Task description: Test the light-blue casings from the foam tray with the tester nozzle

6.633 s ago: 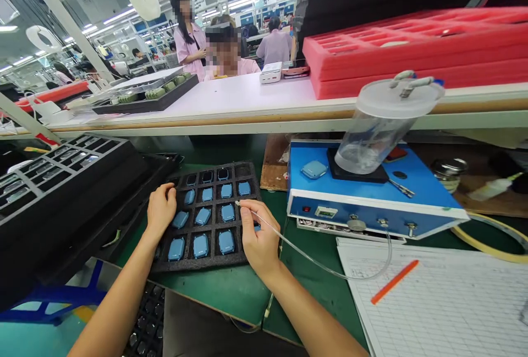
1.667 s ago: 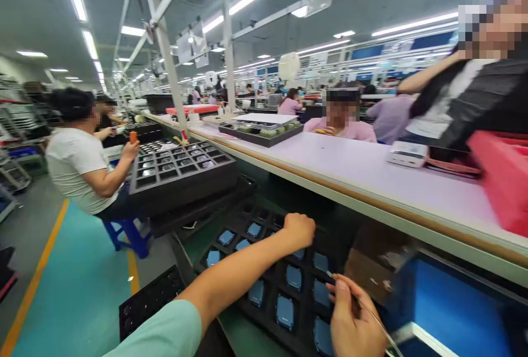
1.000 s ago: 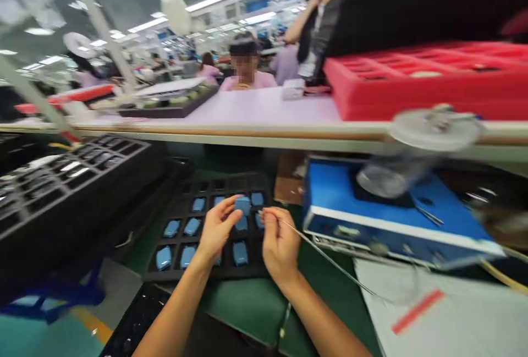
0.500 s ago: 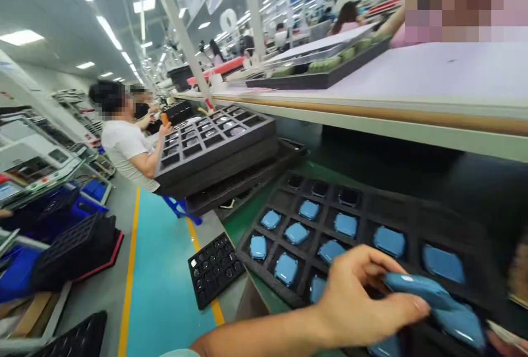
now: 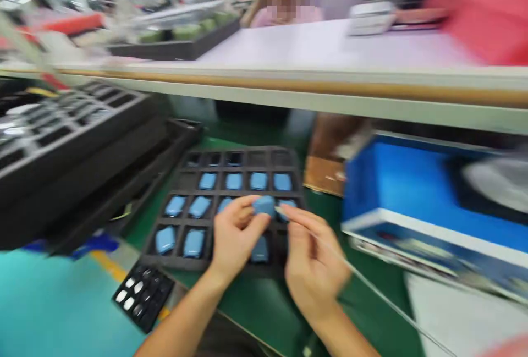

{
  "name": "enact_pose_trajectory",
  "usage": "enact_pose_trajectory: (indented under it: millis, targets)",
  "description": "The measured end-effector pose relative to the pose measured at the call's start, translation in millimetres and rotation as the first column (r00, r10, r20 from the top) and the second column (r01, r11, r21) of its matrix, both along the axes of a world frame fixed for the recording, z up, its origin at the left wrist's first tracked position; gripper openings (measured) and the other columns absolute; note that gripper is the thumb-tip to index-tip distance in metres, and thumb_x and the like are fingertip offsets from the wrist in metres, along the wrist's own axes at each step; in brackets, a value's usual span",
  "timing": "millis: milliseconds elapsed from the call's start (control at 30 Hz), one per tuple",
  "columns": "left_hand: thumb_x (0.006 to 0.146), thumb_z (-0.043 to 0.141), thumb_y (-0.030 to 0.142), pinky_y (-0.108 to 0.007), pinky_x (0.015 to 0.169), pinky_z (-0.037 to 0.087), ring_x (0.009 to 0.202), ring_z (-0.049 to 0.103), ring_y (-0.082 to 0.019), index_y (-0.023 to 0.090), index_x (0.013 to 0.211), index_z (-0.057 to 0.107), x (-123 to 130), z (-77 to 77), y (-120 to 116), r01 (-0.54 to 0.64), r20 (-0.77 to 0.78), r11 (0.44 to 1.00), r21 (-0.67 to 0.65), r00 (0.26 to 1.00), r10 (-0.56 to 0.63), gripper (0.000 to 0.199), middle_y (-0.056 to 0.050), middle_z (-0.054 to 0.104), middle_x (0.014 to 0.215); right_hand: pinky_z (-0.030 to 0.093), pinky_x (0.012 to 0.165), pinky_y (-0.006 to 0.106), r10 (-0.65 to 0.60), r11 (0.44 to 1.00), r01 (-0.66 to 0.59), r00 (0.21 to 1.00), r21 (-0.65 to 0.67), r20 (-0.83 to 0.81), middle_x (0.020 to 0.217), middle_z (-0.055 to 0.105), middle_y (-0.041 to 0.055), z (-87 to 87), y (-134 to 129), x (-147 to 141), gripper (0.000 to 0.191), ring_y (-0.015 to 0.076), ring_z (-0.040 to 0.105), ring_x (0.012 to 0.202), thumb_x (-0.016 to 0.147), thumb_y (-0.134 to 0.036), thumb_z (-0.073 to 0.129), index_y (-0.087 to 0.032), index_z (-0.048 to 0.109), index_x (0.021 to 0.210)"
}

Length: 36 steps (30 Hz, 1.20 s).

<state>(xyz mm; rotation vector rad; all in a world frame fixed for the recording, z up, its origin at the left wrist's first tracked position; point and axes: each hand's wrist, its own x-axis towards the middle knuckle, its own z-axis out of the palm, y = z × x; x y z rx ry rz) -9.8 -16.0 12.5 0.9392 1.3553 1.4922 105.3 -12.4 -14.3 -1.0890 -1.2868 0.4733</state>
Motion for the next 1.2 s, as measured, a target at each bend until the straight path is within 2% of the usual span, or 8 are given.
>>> enact_pose_trajectory:
  millis: [133,367,700,1200]
  targets:
    - [0.077,0.078,0.019,-0.026,0.081,0.062,0.088,0.078,-0.019,0.016,0.101,0.075,-7,-1.2,18,0.051,-0.043,0.998,0.034,0.998,-0.049,0.024,-0.007,0.082,0.096,0.063,0.088,0.038,0.076,0.993,-0.074,0.997,0.092,-0.016,0.104,0.078,0.0071,8.0,10,3,0.017,0.0211,0.075,0.1,0.1,-0.019,0.057,-0.023,0.073,0.104]
    - [0.077,0.078,0.017,-0.023,0.081,0.063,0.089,0.079,-0.019,0.017,0.102,0.076,-3,-2.4,13,0.058,-0.085,0.995,0.083,0.995,-0.051,0.025,-0.006,0.082,0.099,0.06,0.096,0.037,0.191,0.975,-0.182,0.98,0.126,-0.061,0.109,0.076,0.0063,5.5,13,0,0.024,0.0192,0.073,0.106,0.098,-0.009,0.056,-0.023,0.072,0.109]
    - [0.078,0.078,0.016,-0.025,0.081,0.064,0.089,0.079,-0.02,0.017,0.101,0.077,-4,-2.7,16,0.069,-0.117,0.99,0.125,0.992,-0.055,0.023,-0.006,0.082,0.098,0.06,0.095,0.035,0.18,0.978,-0.171,0.982,0.12,-0.066,0.107,0.076,0.0051,5.7,15,0,0.024,0.0182,0.073,0.105,0.098,-0.009,0.056,-0.024,0.072,0.108]
    - [0.079,0.078,0.016,-0.025,0.083,0.064,0.09,0.079,-0.019,0.018,0.102,0.078,-4,-2.4,14,0.064,-0.147,0.992,0.106,0.988,-0.048,0.023,-0.005,0.082,0.099,0.061,0.094,0.038,0.175,0.981,-0.168,0.982,0.091,-0.069,0.107,0.076,0.0056,4.7,13,1,0.022,0.0205,0.074,0.105,0.099,-0.012,0.056,-0.025,0.072,0.107]
